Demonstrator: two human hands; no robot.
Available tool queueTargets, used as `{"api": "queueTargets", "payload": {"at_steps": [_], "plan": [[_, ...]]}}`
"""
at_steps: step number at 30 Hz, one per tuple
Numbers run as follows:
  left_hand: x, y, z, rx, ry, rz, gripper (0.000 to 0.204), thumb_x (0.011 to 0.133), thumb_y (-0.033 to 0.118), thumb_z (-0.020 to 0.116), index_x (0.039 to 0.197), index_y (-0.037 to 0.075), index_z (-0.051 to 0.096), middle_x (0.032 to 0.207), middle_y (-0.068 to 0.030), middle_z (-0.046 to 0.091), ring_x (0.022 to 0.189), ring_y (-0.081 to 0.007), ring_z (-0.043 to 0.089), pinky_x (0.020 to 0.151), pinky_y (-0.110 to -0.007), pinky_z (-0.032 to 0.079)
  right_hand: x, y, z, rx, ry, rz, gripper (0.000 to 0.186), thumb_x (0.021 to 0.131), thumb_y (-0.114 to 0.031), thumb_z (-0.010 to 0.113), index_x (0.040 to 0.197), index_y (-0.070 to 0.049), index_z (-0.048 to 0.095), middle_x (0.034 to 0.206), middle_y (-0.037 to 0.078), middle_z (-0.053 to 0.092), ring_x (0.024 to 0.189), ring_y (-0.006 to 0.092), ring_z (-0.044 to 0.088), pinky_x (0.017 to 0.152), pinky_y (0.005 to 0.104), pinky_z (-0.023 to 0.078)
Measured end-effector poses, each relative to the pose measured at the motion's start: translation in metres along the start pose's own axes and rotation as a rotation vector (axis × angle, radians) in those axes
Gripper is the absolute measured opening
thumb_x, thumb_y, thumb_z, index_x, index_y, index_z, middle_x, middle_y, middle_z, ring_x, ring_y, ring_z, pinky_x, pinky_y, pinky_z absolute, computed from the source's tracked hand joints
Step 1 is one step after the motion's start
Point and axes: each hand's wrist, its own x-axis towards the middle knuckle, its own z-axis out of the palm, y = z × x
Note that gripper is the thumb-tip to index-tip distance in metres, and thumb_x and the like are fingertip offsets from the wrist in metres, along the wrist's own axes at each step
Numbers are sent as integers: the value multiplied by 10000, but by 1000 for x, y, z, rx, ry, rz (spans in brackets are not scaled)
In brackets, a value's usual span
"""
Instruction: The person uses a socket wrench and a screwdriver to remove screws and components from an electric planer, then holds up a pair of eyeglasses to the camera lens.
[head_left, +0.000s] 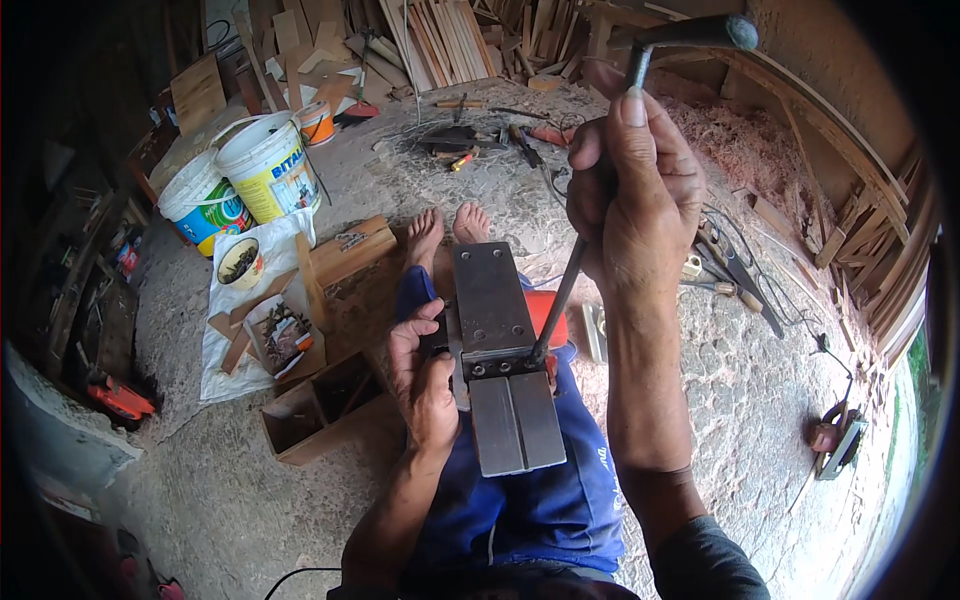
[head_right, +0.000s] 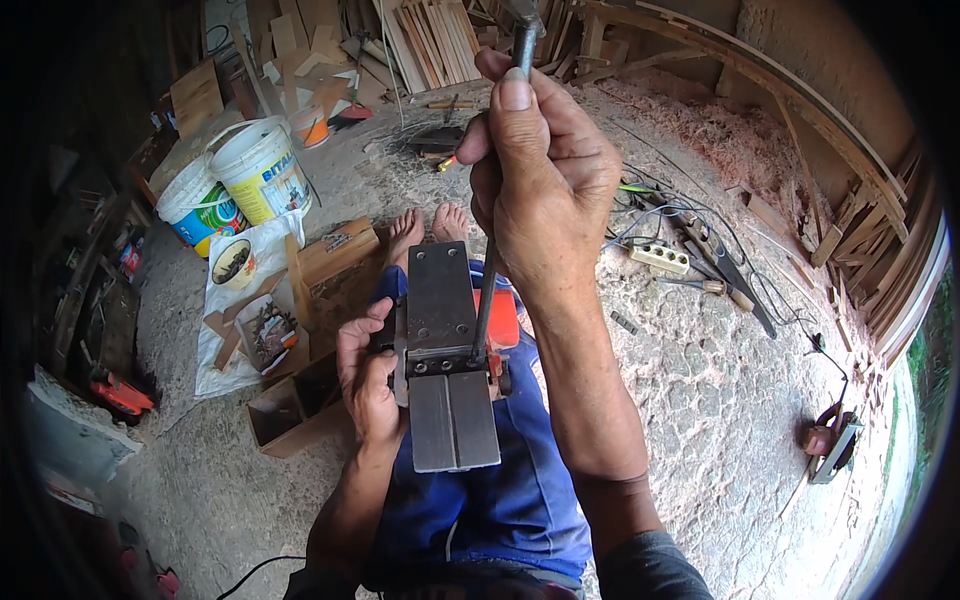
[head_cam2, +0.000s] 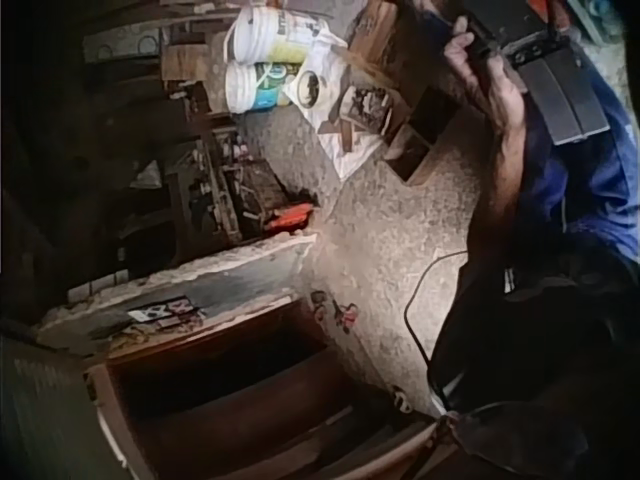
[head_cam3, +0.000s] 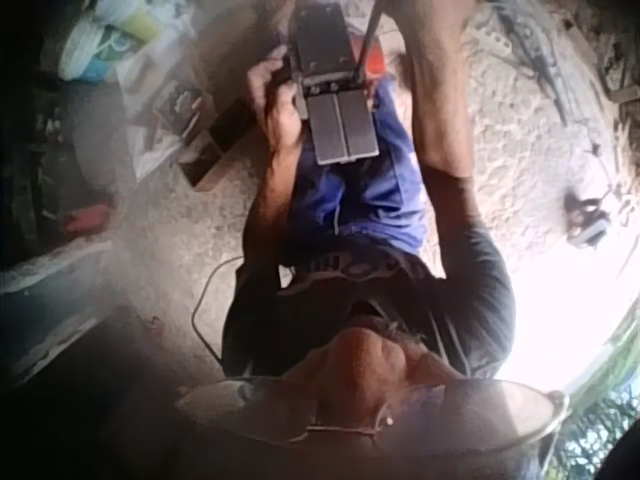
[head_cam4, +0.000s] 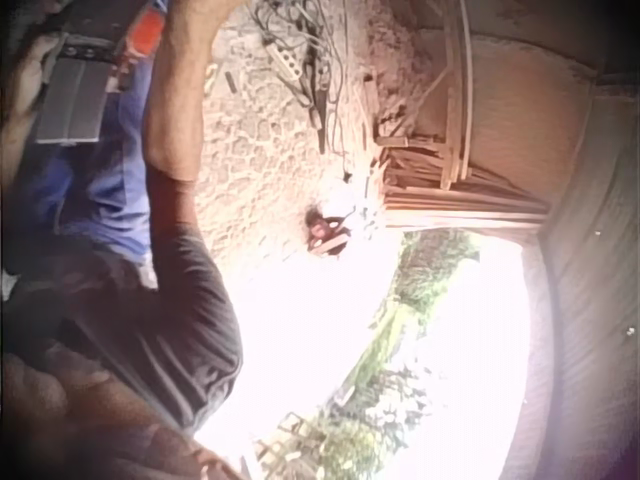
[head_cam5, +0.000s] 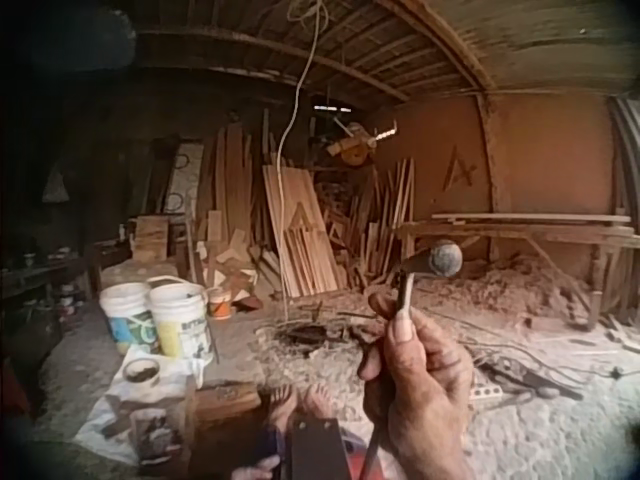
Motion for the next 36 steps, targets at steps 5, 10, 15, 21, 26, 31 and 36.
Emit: {"api": "queueTargets", "payload": {"at_steps": [5, 10, 15, 21, 26, 31, 36], "plan": [[1, -2, -1, 20, 2, 8, 384, 758, -22, 434, 1134, 35, 492, 1347, -201, 522, 1261, -244, 478, 1113, -405, 345, 1, 2, -2, 13, 5, 19, 324, 1044, -257, 557, 1227, -5, 644, 656, 16, 613, 398, 13, 389, 353, 196, 265], [1, -3, -1, 14, -6, 17, 380, 760, -26, 435, 1131, 33, 493, 1342, -202, 525, 1258, -244, 480, 1110, -406, 349, 2, 4, -5, 15, 8, 26, 331, 1048, -263, 544, 1223, 0, 642, 664, 22, 621, 389, 21, 387, 348, 201, 269], [0, -2, 1, -27, 8, 3, 378, 761, -32, 439, 1129, 34, 494, 1339, -205, 529, 1256, -246, 482, 1110, -407, 350, 5, 7, -8, 143, -40, 55, 327, 1044, -246, 541, 1213, 18, 636, 683, 42, 636, 394, 41, 412, 353, 208, 291], [1, -4, 0, 0, -4, 14, 386, 757, -36, 438, 1133, 25, 495, 1347, -208, 524, 1252, -248, 486, 1109, -407, 352, 7, 7, -6, 159, -37, 76, 335, 1020, -248, 583, 1198, 31, 636, 704, 53, 649, 444, 63, 480, 388, 206, 364], [1, -3, -1, 8, -3, 17, 387, 758, -30, 436, 1137, 21, 493, 1349, -208, 522, 1250, -245, 486, 1104, -406, 358, 6, 6, -1, 159, -16, 119, 320, 1010, -248, 599, 1158, 33, 639, 716, 51, 651, 469, 75, 508, 407, 207, 409], [0, -2, 1, 3, -8, 2, 380, 765, -18, 437, 1138, 27, 492, 1352, -202, 518, 1245, -240, 483, 1099, -402, 362, 20, -6, -3, 342, -108, 167, 273, 1008, -249, 592, 1098, 3, 645, 717, 53, 642, 464, 97, 508, 405, 223, 428], [1, -3, 0, -11, -12, 3, 374, 773, -4, 447, 1141, 42, 490, 1354, -193, 512, 1244, -237, 476, 1100, -399, 358, 42, -12, 9, 752, -422, 287, 311, 1070, -233, 450, 1237, -4, 576, 771, 70, 619, 475, 77, 496, 379, 206, 403]]}}
